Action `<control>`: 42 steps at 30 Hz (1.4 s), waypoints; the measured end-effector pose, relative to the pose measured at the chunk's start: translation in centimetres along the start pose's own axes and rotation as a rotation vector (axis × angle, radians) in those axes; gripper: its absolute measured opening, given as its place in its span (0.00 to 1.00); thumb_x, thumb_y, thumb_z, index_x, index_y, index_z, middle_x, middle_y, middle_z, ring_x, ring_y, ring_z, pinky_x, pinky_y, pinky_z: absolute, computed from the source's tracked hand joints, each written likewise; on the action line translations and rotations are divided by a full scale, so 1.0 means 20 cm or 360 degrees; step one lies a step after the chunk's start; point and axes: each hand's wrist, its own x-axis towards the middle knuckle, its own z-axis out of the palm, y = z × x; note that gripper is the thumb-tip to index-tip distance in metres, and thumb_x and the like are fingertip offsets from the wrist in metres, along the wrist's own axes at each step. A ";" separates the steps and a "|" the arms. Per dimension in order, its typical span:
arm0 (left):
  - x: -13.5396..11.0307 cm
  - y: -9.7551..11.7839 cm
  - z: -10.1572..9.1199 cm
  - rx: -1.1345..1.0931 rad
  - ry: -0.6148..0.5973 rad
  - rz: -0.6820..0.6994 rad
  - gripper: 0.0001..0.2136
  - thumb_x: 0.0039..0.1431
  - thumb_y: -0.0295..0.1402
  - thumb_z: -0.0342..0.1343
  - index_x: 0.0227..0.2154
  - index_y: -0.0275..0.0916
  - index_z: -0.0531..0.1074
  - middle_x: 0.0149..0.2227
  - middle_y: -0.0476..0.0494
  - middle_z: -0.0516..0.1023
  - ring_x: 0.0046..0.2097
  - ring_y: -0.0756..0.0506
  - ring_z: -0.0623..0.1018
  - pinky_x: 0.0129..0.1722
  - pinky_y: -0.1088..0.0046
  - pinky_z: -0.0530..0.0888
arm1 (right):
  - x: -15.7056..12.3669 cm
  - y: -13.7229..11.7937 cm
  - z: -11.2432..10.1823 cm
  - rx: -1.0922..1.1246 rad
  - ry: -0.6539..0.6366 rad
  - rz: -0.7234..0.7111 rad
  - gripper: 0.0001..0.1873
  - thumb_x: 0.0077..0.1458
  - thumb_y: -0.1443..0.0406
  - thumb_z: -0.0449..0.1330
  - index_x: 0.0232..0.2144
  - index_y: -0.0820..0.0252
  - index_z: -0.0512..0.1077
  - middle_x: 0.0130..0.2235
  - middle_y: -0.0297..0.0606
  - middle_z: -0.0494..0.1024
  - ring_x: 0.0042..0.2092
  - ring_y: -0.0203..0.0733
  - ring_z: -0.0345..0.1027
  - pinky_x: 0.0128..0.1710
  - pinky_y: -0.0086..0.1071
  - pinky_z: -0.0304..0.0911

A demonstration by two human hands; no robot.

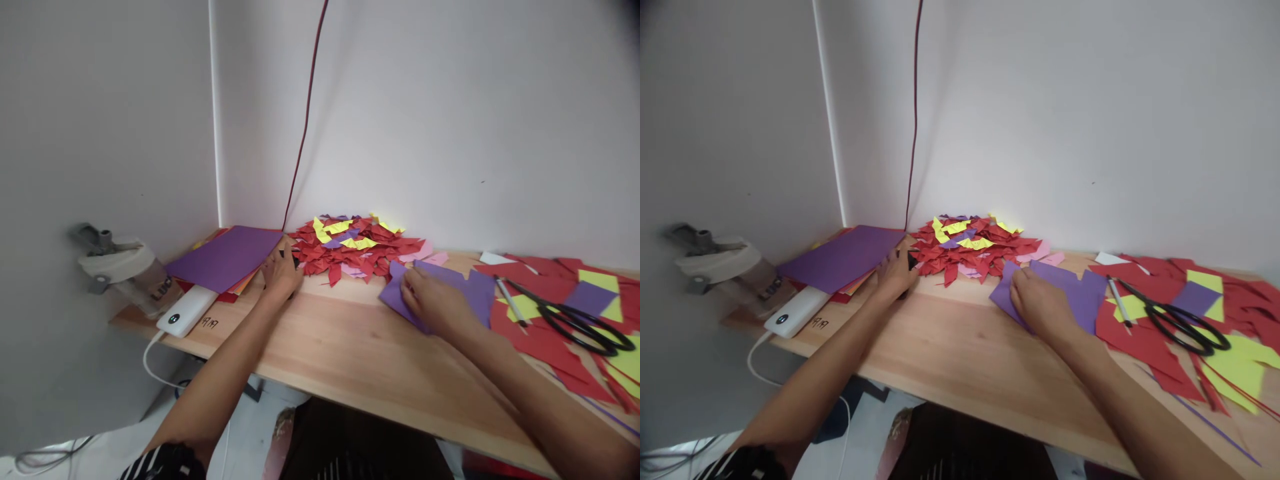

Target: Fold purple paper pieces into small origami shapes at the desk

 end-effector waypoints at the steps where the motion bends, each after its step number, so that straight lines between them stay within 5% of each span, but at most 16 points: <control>1: 0.01 0.00 0.01 0.0010 0.0026 -0.0012 0.31 0.57 0.40 0.53 0.63 0.40 0.55 0.58 0.27 0.65 0.56 0.28 0.69 0.51 0.52 0.67 | 0.00 0.00 0.02 0.0030 0.0004 -0.0017 0.14 0.64 0.63 0.43 0.35 0.60 0.67 0.39 0.46 0.76 0.37 0.45 0.71 0.29 0.34 0.57; 7: 0.02 -0.02 0.05 0.0019 0.0163 0.0026 0.34 0.58 0.44 0.53 0.64 0.36 0.53 0.55 0.25 0.67 0.53 0.28 0.70 0.51 0.51 0.67 | -0.03 0.02 0.10 0.0158 -0.0038 -0.0140 0.15 0.64 0.63 0.41 0.32 0.57 0.65 0.36 0.44 0.75 0.37 0.46 0.70 0.34 0.36 0.61; 12: 0.00 -0.04 0.03 0.0019 0.0077 0.0038 0.34 0.59 0.40 0.53 0.66 0.37 0.50 0.62 0.24 0.60 0.56 0.28 0.69 0.53 0.51 0.66 | -0.03 0.03 0.11 0.0243 -0.0070 -0.0153 0.15 0.64 0.62 0.42 0.29 0.57 0.63 0.34 0.42 0.74 0.34 0.44 0.69 0.32 0.35 0.60; 18: -0.09 0.06 -0.04 0.0013 0.0258 0.0286 0.30 0.60 0.35 0.53 0.64 0.40 0.54 0.70 0.33 0.44 0.68 0.27 0.48 0.62 0.45 0.54 | -0.04 0.06 0.11 0.0365 -0.0053 -0.0147 0.16 0.61 0.54 0.49 0.35 0.57 0.69 0.40 0.43 0.76 0.38 0.47 0.71 0.34 0.36 0.62; 22: -0.22 0.24 -0.08 -0.0100 0.0275 0.0771 0.30 0.55 0.22 0.51 0.62 0.39 0.58 0.68 0.32 0.50 0.68 0.28 0.49 0.63 0.45 0.52 | -0.06 0.07 0.10 0.0277 -0.0161 -0.0199 0.21 0.53 0.50 0.57 0.42 0.58 0.72 0.47 0.47 0.76 0.44 0.53 0.71 0.40 0.40 0.65; 28: -0.37 0.48 -0.01 -0.0196 -0.0120 0.1430 0.14 0.60 0.27 0.46 0.47 0.35 0.69 0.51 0.35 0.70 0.52 0.38 0.69 0.49 0.58 0.69 | -0.09 0.09 0.11 0.0201 -0.0206 -0.0388 0.15 0.56 0.56 0.55 0.40 0.59 0.73 0.44 0.47 0.75 0.44 0.52 0.71 0.42 0.42 0.65; 32: -0.38 0.53 0.08 -0.0165 -0.0260 0.1581 0.10 0.59 0.26 0.46 0.40 0.35 0.71 0.43 0.37 0.72 0.44 0.40 0.70 0.41 0.64 0.70 | -0.09 0.10 0.13 0.0082 -0.0206 -0.0391 0.08 0.57 0.61 0.55 0.33 0.58 0.71 0.38 0.45 0.76 0.39 0.49 0.72 0.37 0.39 0.65; 42: -0.36 0.51 0.16 -0.0457 -0.0180 0.1664 0.13 0.60 0.42 0.53 0.36 0.35 0.73 0.42 0.40 0.71 0.45 0.42 0.68 0.45 0.65 0.68 | -0.08 0.13 0.18 0.0020 -0.0221 -0.0342 0.06 0.58 0.63 0.56 0.33 0.59 0.71 0.37 0.43 0.76 0.40 0.49 0.73 0.36 0.38 0.65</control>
